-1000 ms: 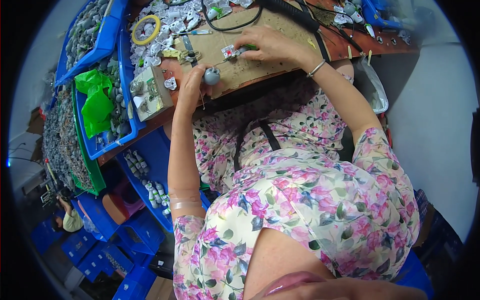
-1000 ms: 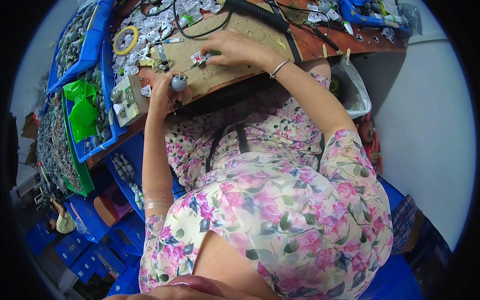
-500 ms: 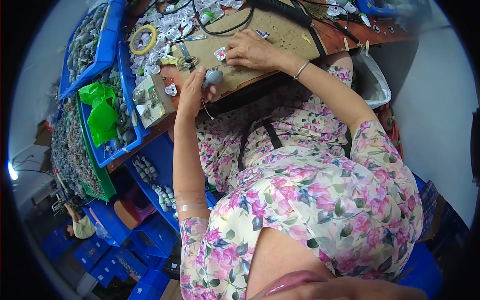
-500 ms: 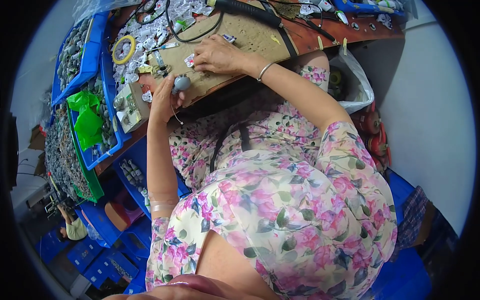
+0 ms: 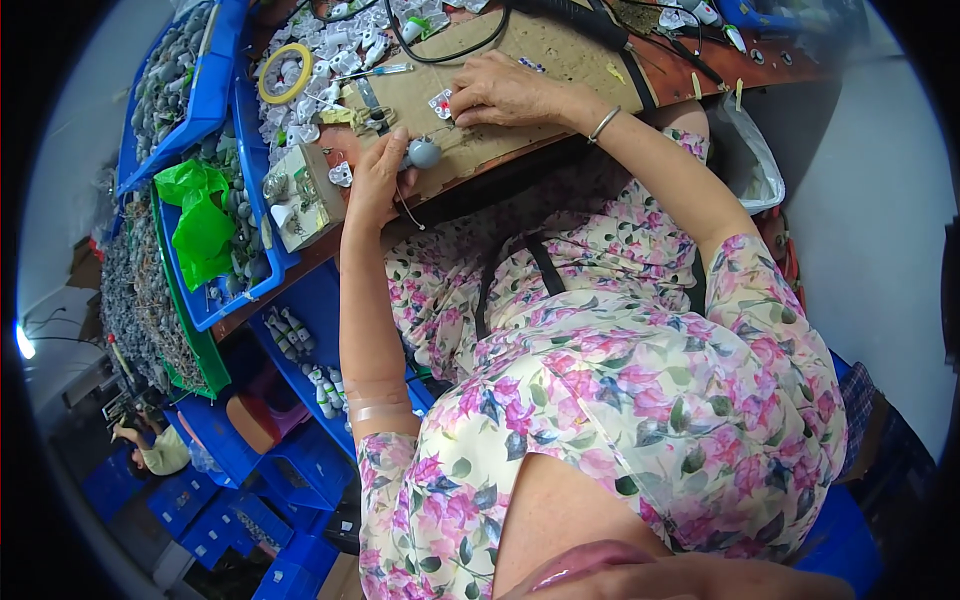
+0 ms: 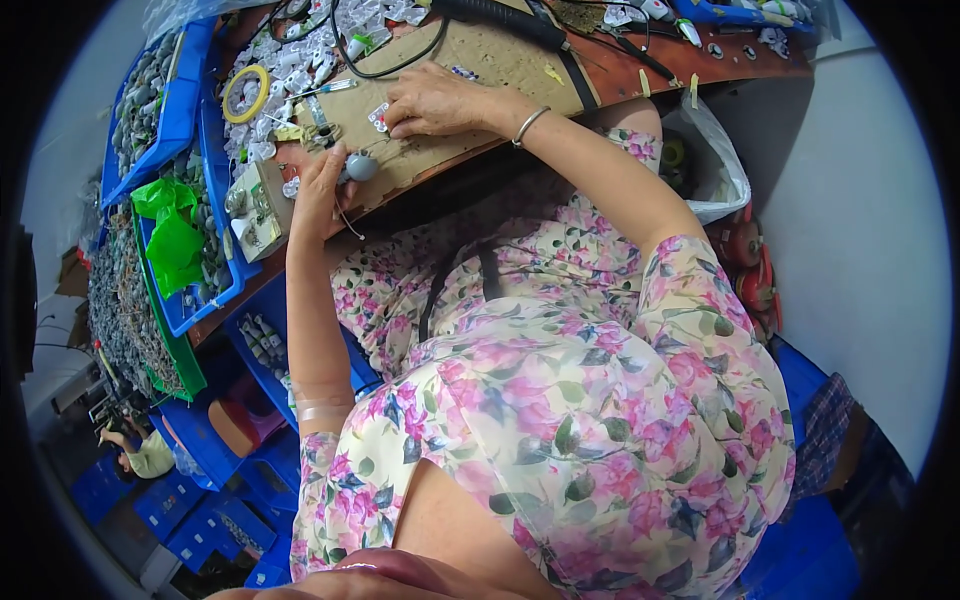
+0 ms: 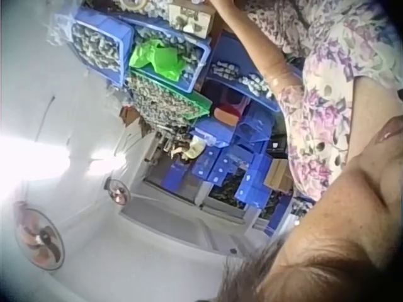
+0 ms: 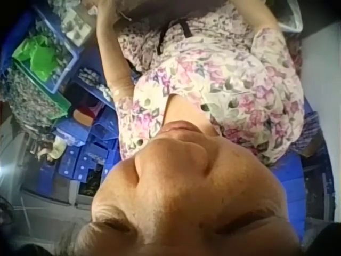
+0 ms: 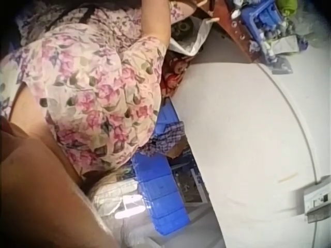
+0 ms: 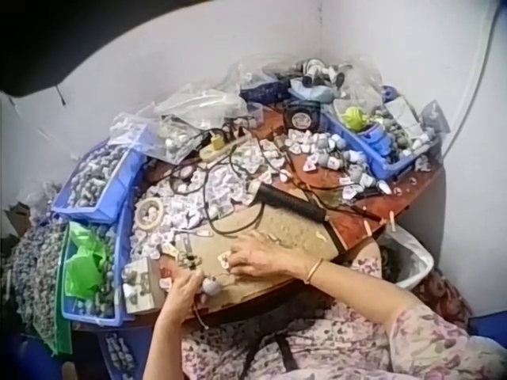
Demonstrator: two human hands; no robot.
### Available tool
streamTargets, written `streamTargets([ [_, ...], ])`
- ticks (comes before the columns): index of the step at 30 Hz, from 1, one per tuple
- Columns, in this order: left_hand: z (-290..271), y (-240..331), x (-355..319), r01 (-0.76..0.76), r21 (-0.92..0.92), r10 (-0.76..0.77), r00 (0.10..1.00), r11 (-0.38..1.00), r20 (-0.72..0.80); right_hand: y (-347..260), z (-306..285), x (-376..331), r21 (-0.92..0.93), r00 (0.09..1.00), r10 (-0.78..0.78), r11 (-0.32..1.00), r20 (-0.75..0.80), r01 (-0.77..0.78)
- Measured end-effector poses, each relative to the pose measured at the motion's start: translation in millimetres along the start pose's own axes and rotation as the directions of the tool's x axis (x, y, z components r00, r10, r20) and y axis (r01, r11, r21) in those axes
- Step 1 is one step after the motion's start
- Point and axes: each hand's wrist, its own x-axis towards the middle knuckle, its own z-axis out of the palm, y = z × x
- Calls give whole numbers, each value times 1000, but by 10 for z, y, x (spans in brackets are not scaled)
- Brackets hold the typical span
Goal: Assemble small plastic toy components using an electric screwdriver at a factory workbench.
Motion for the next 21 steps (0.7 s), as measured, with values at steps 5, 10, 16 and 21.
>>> streamTargets([
  [5,12,15,52,-169,218,192,977,961,-91,-16,20,-26,-116,998,-13,993,-64,5],
  [10,17,-19,141,-488,609,662,745,626,-83,-74,-44,-69,-200,991,4,979,-131,-31],
  [16,28,-47,100,-453,694,684,725,560,-79,-70,-100,-175,-209,977,18,976,-211,-63],
  [21,49,-76,89,-473,662,696,711,581,-103,-18,-75,-227,-201,966,79,971,-246,-131],
])
